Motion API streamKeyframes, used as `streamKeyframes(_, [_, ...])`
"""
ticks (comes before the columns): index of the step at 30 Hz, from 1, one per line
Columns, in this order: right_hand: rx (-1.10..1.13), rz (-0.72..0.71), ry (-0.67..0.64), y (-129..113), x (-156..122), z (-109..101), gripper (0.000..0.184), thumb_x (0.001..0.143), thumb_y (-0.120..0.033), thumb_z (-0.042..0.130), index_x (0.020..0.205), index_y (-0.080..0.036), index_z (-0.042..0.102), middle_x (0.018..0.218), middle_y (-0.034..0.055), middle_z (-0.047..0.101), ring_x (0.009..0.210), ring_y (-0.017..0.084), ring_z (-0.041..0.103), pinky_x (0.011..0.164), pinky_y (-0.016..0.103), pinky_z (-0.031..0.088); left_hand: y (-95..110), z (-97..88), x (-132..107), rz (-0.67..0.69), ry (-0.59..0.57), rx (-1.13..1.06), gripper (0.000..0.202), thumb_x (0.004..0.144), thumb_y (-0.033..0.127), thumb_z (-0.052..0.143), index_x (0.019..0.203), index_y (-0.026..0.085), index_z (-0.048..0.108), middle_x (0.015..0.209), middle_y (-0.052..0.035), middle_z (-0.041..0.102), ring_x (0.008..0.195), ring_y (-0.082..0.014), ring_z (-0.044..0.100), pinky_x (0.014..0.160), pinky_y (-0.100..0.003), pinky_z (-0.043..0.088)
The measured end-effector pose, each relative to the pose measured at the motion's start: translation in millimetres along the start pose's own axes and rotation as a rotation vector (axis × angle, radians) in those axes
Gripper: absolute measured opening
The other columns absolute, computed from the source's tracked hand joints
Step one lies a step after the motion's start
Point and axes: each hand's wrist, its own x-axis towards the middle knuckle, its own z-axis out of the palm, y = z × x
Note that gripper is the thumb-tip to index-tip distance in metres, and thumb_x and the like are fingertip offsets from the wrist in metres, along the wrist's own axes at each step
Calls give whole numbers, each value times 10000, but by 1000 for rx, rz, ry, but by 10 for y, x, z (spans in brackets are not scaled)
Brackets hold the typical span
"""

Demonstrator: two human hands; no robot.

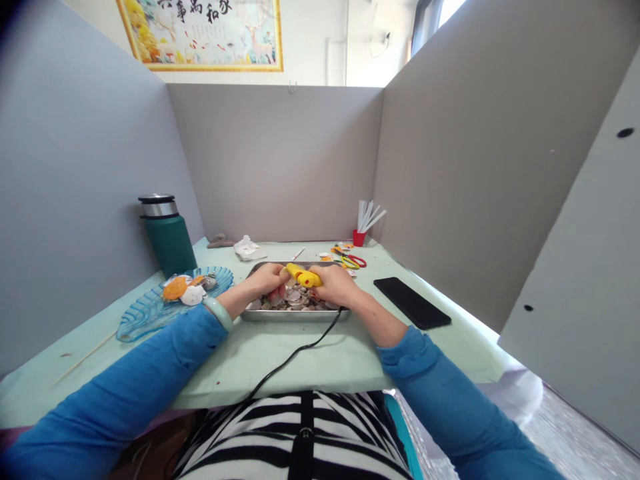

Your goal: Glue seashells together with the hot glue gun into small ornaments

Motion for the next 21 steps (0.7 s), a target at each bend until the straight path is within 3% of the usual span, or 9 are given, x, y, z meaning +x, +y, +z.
streamKeyframes(21, [-12, -21, 71, -1, 3, -2, 178, 735, -322, 503, 856, -219, 582, 760, 7, 637, 689, 143, 544, 565, 212, 285, 11, 1, 10, 21, 5, -181, 150, 806, 273, 433, 759, 144, 494, 487, 17, 542, 310, -52, 394, 345, -156, 297])
